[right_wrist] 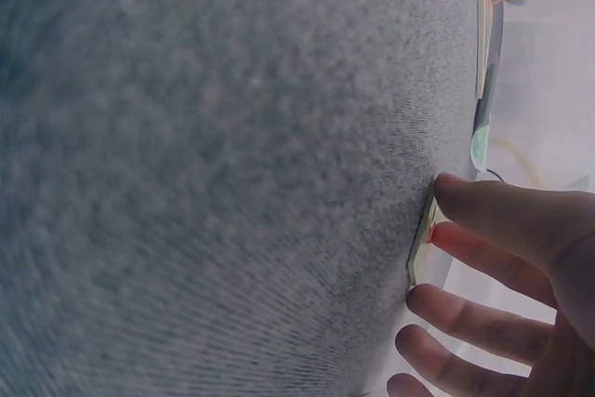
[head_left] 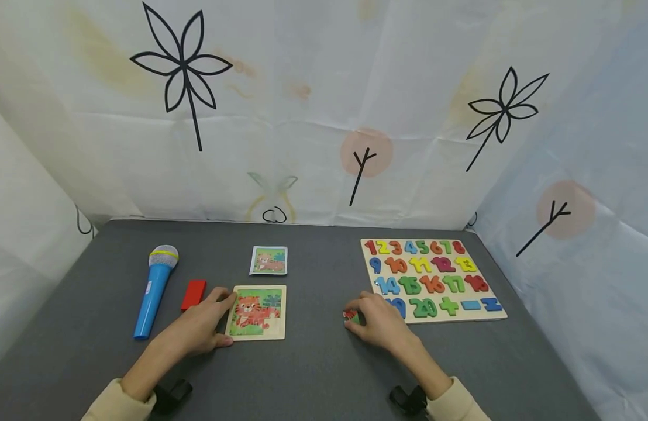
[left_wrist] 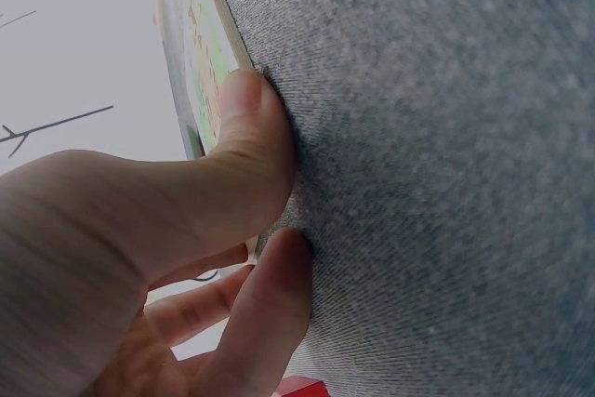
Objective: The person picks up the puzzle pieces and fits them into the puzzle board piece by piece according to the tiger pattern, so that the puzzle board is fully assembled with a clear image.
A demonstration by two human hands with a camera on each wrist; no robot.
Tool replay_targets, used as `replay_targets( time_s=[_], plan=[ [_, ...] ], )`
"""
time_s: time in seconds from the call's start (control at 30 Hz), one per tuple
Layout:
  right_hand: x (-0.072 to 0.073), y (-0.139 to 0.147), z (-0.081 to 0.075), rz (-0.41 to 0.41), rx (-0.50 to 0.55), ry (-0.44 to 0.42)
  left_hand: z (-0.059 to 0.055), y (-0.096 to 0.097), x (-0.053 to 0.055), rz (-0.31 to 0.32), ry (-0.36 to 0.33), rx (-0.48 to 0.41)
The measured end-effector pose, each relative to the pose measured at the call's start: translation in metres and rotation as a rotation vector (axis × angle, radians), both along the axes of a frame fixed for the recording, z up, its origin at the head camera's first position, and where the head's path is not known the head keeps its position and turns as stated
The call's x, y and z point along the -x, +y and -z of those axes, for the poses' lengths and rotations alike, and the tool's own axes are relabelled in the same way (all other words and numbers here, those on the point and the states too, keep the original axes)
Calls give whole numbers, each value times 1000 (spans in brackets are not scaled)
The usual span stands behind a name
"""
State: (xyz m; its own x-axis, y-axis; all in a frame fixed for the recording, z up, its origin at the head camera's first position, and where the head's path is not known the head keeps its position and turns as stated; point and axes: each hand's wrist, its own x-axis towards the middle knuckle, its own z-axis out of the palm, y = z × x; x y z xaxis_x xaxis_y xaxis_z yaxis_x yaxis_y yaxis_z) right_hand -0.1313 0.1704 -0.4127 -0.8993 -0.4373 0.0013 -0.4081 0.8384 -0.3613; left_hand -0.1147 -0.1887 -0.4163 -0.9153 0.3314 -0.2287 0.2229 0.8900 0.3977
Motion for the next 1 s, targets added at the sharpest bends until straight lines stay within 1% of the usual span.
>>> replay_targets(
  time_s=[0.5, 0.83, 1.0],
  plan=[
    [3, -3, -1, -9, 22, -26, -2, 1, 0, 2, -3, 9],
    [6, -6, 1, 19, 8, 20, -1, 0, 1, 7, 1, 5],
    [5, -12, 0, -1, 36, 55, 0, 0, 1, 6, -1, 2]
  ],
)
